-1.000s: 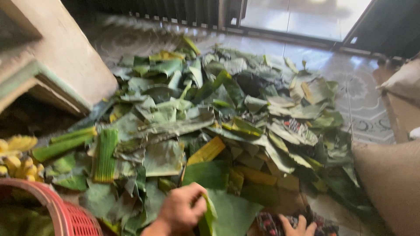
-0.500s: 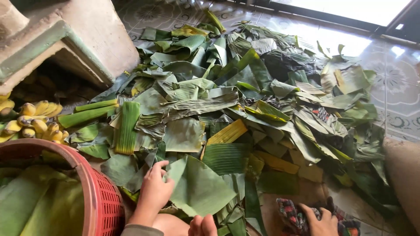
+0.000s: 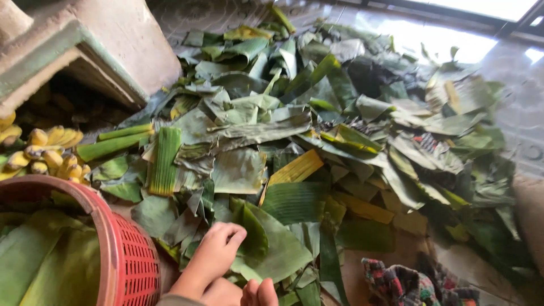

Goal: Folding banana leaves and placing them into a red basket.

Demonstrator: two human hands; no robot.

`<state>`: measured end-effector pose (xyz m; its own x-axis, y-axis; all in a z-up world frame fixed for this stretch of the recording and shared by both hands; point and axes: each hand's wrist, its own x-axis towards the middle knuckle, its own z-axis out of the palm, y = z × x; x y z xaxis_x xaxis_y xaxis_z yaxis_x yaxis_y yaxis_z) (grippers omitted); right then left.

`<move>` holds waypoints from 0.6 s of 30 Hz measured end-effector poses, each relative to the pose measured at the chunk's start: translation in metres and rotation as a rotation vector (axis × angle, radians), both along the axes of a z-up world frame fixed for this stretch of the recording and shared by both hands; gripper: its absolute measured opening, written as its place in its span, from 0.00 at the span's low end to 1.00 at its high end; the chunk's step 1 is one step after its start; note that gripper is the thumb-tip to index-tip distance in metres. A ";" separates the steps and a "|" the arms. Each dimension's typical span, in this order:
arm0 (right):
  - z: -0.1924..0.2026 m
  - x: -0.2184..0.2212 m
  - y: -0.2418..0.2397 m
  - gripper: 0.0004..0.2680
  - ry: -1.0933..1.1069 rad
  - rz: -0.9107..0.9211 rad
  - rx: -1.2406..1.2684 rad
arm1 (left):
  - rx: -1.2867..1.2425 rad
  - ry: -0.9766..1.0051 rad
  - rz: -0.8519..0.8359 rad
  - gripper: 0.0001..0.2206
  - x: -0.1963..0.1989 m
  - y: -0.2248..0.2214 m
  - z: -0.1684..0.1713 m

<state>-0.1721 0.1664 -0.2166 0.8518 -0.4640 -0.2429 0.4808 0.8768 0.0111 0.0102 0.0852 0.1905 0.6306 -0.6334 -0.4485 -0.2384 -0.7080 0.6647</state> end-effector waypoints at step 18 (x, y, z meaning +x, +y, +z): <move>0.183 0.012 -0.031 0.21 0.538 0.124 0.064 | 0.067 -0.526 -0.114 0.23 -0.004 -0.021 -0.047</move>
